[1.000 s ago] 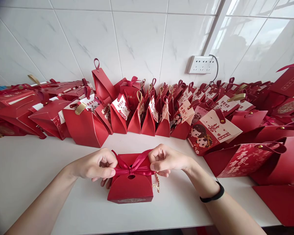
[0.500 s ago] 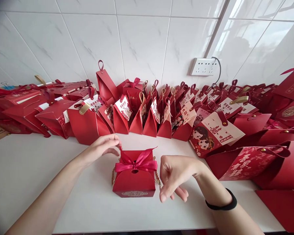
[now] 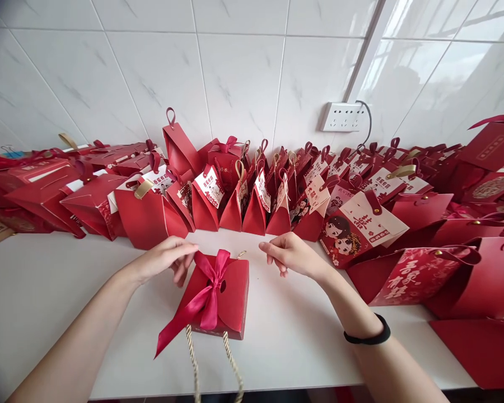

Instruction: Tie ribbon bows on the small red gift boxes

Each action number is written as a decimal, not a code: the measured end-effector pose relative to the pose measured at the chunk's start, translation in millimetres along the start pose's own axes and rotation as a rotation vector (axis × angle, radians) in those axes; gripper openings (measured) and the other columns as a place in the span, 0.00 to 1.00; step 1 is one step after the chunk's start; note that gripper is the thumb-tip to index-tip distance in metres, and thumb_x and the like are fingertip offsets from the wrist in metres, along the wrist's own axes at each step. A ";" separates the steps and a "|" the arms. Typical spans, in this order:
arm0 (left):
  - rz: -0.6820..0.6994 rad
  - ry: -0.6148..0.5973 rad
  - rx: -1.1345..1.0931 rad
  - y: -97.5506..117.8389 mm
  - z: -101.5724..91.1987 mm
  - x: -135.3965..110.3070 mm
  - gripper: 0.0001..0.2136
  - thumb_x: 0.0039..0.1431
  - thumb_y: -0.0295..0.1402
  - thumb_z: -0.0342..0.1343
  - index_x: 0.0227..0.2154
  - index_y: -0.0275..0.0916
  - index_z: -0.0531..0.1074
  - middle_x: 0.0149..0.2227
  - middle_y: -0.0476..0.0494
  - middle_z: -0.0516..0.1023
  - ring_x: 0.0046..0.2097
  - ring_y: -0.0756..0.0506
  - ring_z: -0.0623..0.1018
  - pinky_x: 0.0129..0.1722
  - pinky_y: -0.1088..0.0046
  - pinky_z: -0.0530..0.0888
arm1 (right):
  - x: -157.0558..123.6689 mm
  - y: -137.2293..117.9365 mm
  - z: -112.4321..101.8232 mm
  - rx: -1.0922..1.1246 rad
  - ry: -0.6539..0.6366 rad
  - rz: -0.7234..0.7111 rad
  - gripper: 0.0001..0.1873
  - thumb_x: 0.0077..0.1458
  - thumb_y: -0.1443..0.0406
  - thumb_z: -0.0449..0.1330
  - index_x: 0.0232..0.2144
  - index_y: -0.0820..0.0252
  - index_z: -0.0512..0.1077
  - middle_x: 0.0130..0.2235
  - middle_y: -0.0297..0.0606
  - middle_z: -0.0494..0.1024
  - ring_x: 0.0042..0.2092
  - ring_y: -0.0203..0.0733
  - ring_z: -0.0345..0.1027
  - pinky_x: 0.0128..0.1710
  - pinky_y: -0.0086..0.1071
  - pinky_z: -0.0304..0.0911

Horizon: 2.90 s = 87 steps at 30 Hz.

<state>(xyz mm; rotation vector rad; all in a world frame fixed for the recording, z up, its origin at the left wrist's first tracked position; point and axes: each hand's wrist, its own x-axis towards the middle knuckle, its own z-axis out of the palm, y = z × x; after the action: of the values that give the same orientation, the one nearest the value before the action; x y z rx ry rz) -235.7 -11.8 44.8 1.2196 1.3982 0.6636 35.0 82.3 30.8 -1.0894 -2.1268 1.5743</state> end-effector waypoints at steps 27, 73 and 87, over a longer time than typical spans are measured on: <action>-0.007 -0.183 0.092 1.4 -4.3 -3.4 0.15 0.52 0.43 0.58 0.34 0.36 0.68 0.28 0.44 0.80 0.31 0.46 0.80 0.24 0.77 0.71 | 1.3 1.8 16.6 -0.063 0.142 -0.239 0.18 0.52 0.51 0.56 0.27 0.60 0.61 0.29 0.35 0.68 0.26 0.33 0.63 0.26 0.29 0.63; 1.257 0.795 0.558 -12.4 60.9 3.3 0.06 0.55 0.22 0.55 0.33 0.41 0.68 0.27 0.50 0.71 0.31 0.50 0.70 0.32 0.74 0.70 | 15.5 22.1 33.4 -0.420 0.451 -0.816 0.50 0.43 0.66 0.65 0.62 0.52 0.43 0.59 0.49 0.54 0.60 0.55 0.52 0.55 0.48 0.61; 1.193 0.913 0.499 -16.5 50.1 8.1 0.05 0.56 0.25 0.53 0.33 0.42 0.68 0.28 0.49 0.73 0.31 0.49 0.72 0.33 0.73 0.71 | 12.4 19.3 37.4 -0.447 0.482 -0.857 0.52 0.41 0.65 0.65 0.62 0.53 0.42 0.59 0.50 0.54 0.60 0.56 0.52 0.55 0.48 0.61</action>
<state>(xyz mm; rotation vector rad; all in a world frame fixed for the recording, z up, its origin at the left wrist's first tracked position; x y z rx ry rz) -192.3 -21.4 15.4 2.3455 1.4610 1.9517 11.3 67.4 -3.0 -0.4436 -2.1676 0.4175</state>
